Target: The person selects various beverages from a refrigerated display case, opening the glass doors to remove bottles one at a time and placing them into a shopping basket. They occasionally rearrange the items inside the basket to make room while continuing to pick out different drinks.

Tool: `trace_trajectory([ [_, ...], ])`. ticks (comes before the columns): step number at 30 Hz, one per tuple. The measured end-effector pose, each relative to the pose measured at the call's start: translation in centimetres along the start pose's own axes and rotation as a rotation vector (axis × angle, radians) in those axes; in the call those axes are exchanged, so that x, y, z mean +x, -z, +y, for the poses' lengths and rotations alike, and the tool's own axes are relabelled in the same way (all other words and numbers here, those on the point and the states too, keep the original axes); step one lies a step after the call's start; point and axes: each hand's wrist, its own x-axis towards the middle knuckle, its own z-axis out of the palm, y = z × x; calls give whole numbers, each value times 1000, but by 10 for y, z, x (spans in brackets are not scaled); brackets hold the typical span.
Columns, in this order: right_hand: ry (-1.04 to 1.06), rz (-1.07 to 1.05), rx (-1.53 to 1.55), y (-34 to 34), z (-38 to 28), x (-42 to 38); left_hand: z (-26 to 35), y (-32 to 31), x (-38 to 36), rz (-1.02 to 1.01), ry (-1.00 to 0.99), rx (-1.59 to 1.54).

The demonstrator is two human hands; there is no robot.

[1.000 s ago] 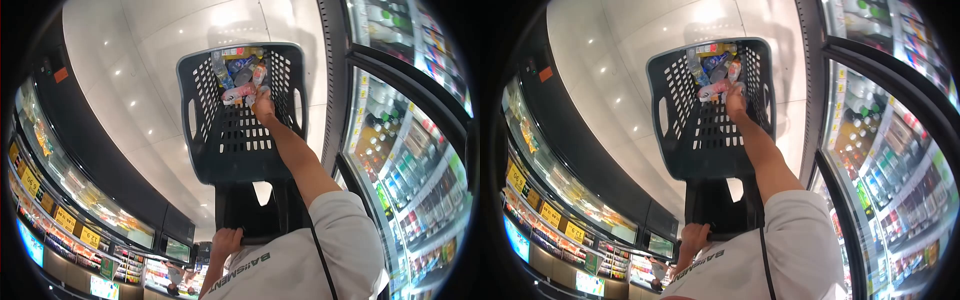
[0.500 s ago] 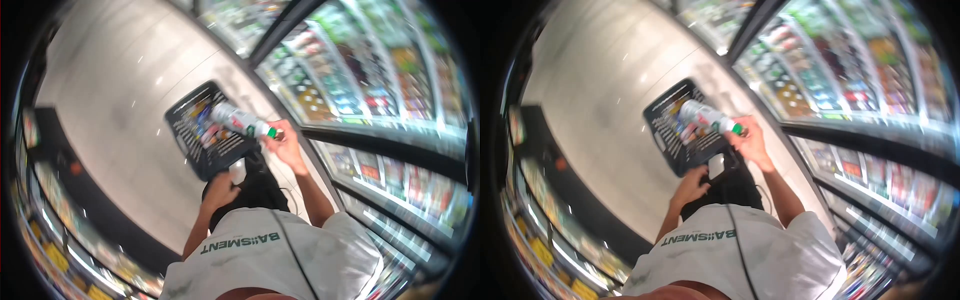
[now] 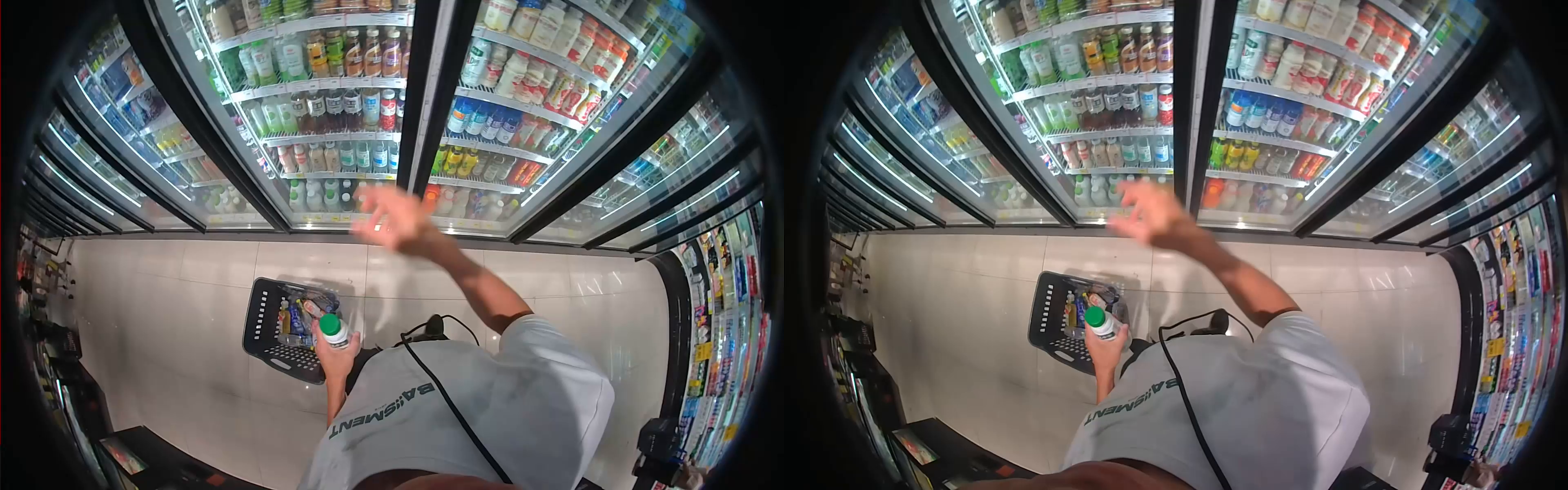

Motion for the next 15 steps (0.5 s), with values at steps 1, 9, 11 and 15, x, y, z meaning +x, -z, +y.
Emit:
trace_trajectory([
  [1,-69,292,-81,41,26,32,0,-7,-10,60,-7,-27],
  [9,-352,532,-496,157,153,149,33,-56,-58,402,108,-296],
  [11,-310,589,-458,155,151,142,73,-76,-61,432,89,-302],
  [15,-189,543,-384,162,151,123,79,-92,-45,363,110,-307],
])
